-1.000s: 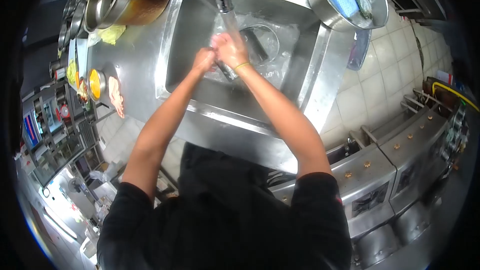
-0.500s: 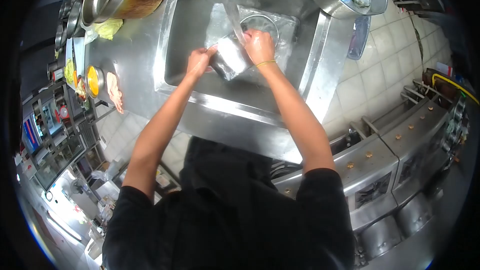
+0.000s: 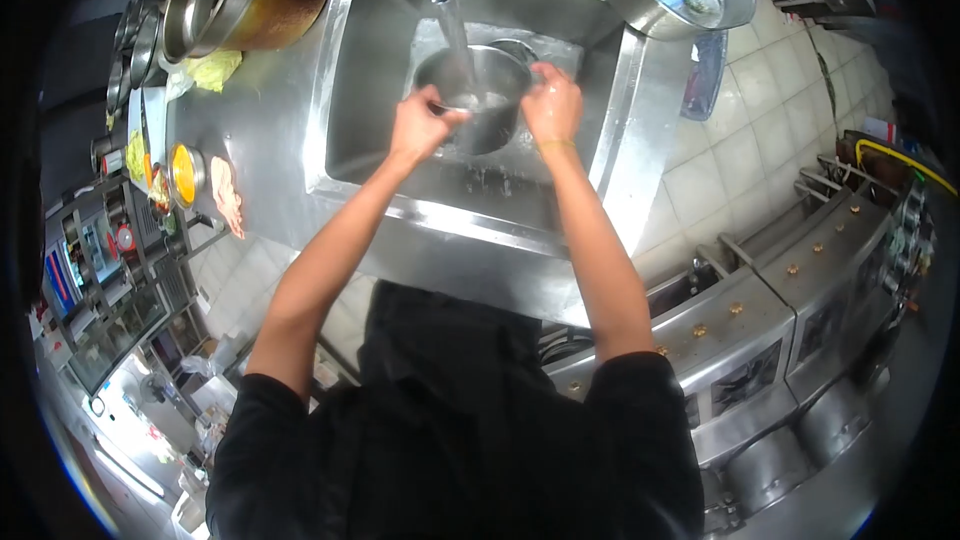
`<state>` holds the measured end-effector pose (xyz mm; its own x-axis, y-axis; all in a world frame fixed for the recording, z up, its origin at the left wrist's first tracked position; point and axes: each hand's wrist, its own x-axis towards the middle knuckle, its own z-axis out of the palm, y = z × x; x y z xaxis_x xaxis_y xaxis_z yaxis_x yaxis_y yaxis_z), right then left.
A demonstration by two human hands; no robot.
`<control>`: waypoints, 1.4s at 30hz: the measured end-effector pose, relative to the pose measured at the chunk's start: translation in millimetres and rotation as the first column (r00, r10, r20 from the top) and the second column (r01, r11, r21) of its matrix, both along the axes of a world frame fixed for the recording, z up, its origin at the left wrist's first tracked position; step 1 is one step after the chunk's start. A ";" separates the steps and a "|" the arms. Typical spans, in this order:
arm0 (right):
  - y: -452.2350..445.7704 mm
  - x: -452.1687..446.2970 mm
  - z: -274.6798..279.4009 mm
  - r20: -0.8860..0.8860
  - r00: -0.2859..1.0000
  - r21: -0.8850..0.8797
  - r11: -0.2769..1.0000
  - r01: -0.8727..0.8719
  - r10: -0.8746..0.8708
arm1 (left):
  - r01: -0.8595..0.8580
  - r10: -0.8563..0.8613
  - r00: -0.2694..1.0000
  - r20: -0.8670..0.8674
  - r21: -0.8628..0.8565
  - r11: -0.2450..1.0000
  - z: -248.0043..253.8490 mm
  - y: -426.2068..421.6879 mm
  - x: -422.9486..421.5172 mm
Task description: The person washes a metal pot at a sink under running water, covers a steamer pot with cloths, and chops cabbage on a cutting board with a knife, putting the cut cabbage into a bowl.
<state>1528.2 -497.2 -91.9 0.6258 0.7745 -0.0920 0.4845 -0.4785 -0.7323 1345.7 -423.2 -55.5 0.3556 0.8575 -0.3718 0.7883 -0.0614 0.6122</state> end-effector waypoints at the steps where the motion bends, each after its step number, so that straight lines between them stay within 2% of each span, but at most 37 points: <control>1: -10.0 3.3 10.0 0.005 1.000 0.035 0.999 0.011 -0.011 | 0.069 -0.082 0.994 0.077 0.155 0.985 -11.6 -3.1 7.3; 2: -19.4 6.9 14.0 0.006 1.000 0.062 0.998 0.025 -0.026 | 0.104 -0.132 0.985 0.113 0.225 0.969 -17.6 -8.5 12.4; 3: -28.9 9.7 4.6 0.020 0.993 0.198 0.973 -0.119 0.117 | 0.136 -0.184 0.972 0.143 0.296 0.945 -24.1 -14.1 17.3; 4: -34.9 8.5 8.6 0.025 0.994 0.194 0.975 -0.110 0.107 | 0.216 -0.282 0.944 0.170 0.327 0.920 -21.9 -16.5 23.5; 5: -43.6 3.2 15.9 -0.076 0.970 0.129 0.966 -0.222 0.233 | 0.293 -0.378 0.905 0.194 0.361 0.885 -22.0 -18.4 28.1; 6: -50.6 -3.3 23.1 -0.186 0.920 0.079 0.939 -0.336 0.345 | 0.301 -0.387 0.900 0.197 0.361 0.883 -21.0 -20.0 30.1; 7: -56.2 -9.5 22.8 -0.185 0.922 0.081 0.940 -0.331 0.340 | 0.293 -0.341 0.912 0.229 0.219 0.931 -21.4 -20.6 29.7; 9: -62.2 -21.1 18.1 0.125 0.834 -0.007 0.841 -0.541 0.538 | 0.284 -0.294 0.923 0.249 0.077 0.956 -20.3 -20.4 22.6; 11: -49.0 -30.3 20.1 0.127 0.791 -0.035 0.800 -0.599 0.598 | 0.213 -0.259 0.911 0.319 0.173 0.962 -14.0 -13.3 -0.1; 12: -38.7 -35.6 21.4 0.129 0.747 -0.068 0.757 -0.650 0.652 | 0.219 -0.269 0.911 0.313 0.186 0.958 -9.3 -7.0 -10.1; 14: -17.8 -46.8 26.1 0.169 0.740 -0.052 0.755 -0.653 0.651 | 0.068 -0.137 0.962 0.238 0.277 0.959 12.5 8.4 -23.0; 15: -7.2 -50.2 25.0 0.179 0.708 -0.072 0.727 -0.683 0.683 | 0.118 -0.199 0.962 0.186 0.373 0.920 28.6 22.7 -23.7; 16: 2.5 -53.5 22.7 0.191 0.669 -0.094 0.692 -0.716 0.718 | 0.117 -0.204 0.961 0.184 0.396 0.911 51.5 35.0 -13.2; 18: 5.6 -55.3 8.6 0.219 0.659 -0.094 0.688 -0.720 0.720 | 0.339 -0.492 0.838 0.236 0.481 0.808 85.1 55.6 17.5; 20: -4.4 -44.1 -1.3 0.169 0.771 -0.073 0.788 -0.611 0.614 | 0.489 -0.603 0.790 0.109 0.480 0.728 72.1 74.3 48.2; 22: -19.1 -34.3 -2.5 -0.020 0.915 0.064 0.914 -0.401 0.403 | 0.568 -0.745 0.667 -0.014 0.656 0.497 54.0 88.0 78.7; 24: -38.6 -21.6 -22.5 -0.139 0.952 0.119 0.959 -0.259 0.274 | 0.633 -0.778 0.580 -0.239 0.734 0.247 34.3 91.9 90.8; 25: -51.4 -15.8 -43.2 -0.073 0.971 0.200 0.957 -0.210 0.229 | 0.680 -0.769 0.555 -0.319 0.706 0.198 10.9 97.6 94.4; 26: -63.1 -7.7 -57.0 -0.242 0.951 0.190 0.970 -0.149 0.194 | 0.756 -0.752 0.572 -0.328 0.566 0.328 -32.7 106.9 95.7; 27: -73.6 -15.4 -37.6 -0.468 0.883 0.175 0.977 0.123 -0.027 | 0.788 -0.712 0.613 -0.343 0.337 0.516 2.4 97.8 91.8; 28: -78.6 -18.9 -15.5 -0.614 0.786 0.218 0.941 0.257 -0.072 | 0.788 -0.660 0.603 -0.448 0.205 0.581 1.0 104.7 79.9; 29: -85.7 -14.3 -15.7 -0.796 0.600 0.169 0.920 0.352 -0.083 | 0.770 -0.614 0.556 -0.560 0.070 0.634 0.5 111.3 68.0; 30: -94.3 -8.8 -34.9 -0.843 0.516 0.139 0.868 0.477 -0.149 | 0.819 -0.572 0.470 -0.672 0.092 0.566 -35.9 133.5 43.1; 31: -99.5 -18.7 -9.4 -0.886 0.417 0.101 0.790 0.604 -0.205 | 0.807 -0.583 0.490 -0.647 0.084 0.585 -14.2 136.1 17.0; 32: -110.7 -18.7 -5.3 -0.913 0.406 0.213 0.788 0.578 -0.051 | 0.803 -0.607 0.498 -0.619 0.064 0.593 4.0 132.0 -8.2; 33: -116.2 -5.5 -46.1 -0.904 0.428 0.280 0.771 0.572 0.011 | 0.821 -0.595 0.477 -0.647 0.087 0.564 -0.6 129.5 -28.6; 34: -118.0 -27.5 28.6 -0.942 0.335 0.221 0.785 0.578 0.019 | 0.833 -0.575 0.462 -0.675 0.107 0.543 -9.0 127.5 -54.3; 35: -117.2 -21.8 14.4 -0.953 0.284 0.261 0.765 0.588 0.107 | 0.809 -0.543 0.488 -0.684 0.120 0.576 -2.7 119.7 -77.5; 36: -119.3 -16.8 22.9 -0.966 0.208 0.244 0.817 0.523 0.155 | 0.787 -0.544 0.567 -0.618 0.211 0.580 8.7 111.7 -98.3; 37: -116.9 -8.7 13.0 -0.978 0.177 0.191 0.803 0.564 0.108 | 0.754 -0.546 0.640 -0.541 0.304 0.582 20.9 101.8 -117.5; 38: -119.7 5.4 7.4 -0.983 0.144 0.177 0.808 0.562 0.115 | 0.722 -0.510 0.673 -0.535 0.325 0.611 32.6 90.3 -136.7; 39: -118.3 11.3 9.8 -0.987 0.112 0.160 0.812 0.561 0.117 | 0.617 -0.483 0.777 -0.403 0.337 0.711 44.6 75.6 -156.8; 40: -118.3 -0.3 45.2 -0.970 0.141 0.243 0.837 0.491 0.199 | 0.508 -0.438 0.859 -0.263 0.334 0.794 57.8 60.2 -177.2; 41: -117.1 -8.8 71.5 -0.984 0.048 0.168 0.820 0.548 0.170 | 0.478 -0.409 0.876 -0.255 0.354 0.804 73.6 40.2 -199.7; 42: -117.9 -21.3 94.9 -0.987 0.146 0.136 0.799 0.585 0.061 | 0.326 -0.350 0.936 -0.025 0.432 0.841 85.8 14.4 -226.0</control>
